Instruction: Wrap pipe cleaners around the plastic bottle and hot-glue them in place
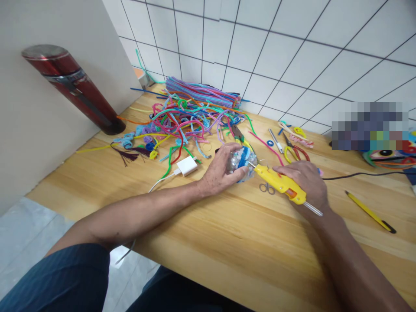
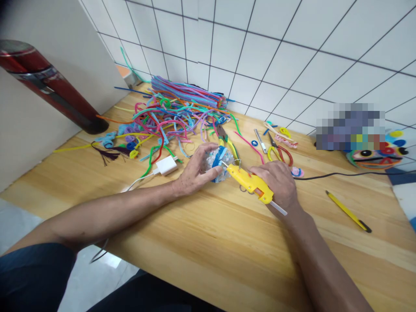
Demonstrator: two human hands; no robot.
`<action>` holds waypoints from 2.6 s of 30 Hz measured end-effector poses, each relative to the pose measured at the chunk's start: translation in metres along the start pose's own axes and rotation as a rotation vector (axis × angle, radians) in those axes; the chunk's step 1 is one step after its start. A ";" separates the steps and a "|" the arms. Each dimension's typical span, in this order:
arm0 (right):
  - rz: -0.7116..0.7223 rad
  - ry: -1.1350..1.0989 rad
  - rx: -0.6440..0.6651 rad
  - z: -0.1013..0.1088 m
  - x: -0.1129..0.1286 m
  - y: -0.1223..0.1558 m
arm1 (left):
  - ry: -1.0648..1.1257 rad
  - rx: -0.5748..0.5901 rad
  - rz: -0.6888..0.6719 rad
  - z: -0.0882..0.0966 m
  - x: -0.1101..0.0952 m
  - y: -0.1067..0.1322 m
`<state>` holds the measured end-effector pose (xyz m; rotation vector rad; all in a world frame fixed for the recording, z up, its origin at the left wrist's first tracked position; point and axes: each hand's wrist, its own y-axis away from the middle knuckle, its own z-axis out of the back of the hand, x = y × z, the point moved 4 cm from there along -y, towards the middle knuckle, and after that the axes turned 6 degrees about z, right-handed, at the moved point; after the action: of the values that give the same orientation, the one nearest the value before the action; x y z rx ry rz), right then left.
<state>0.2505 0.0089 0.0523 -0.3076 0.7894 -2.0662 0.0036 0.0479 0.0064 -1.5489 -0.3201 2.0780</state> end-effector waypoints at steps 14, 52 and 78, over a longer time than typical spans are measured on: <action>-0.012 0.018 0.008 -0.002 -0.001 0.002 | -0.012 0.004 0.010 0.000 0.000 0.000; 0.003 -0.002 0.020 -0.003 -0.002 0.003 | -0.016 -0.005 -0.017 0.000 0.001 0.000; 0.011 -0.041 0.007 -0.007 -0.003 0.003 | -0.036 -0.008 -0.043 0.000 0.002 0.001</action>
<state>0.2507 0.0126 0.0452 -0.3395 0.7573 -2.0458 0.0029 0.0484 0.0045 -1.4968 -0.3722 2.0757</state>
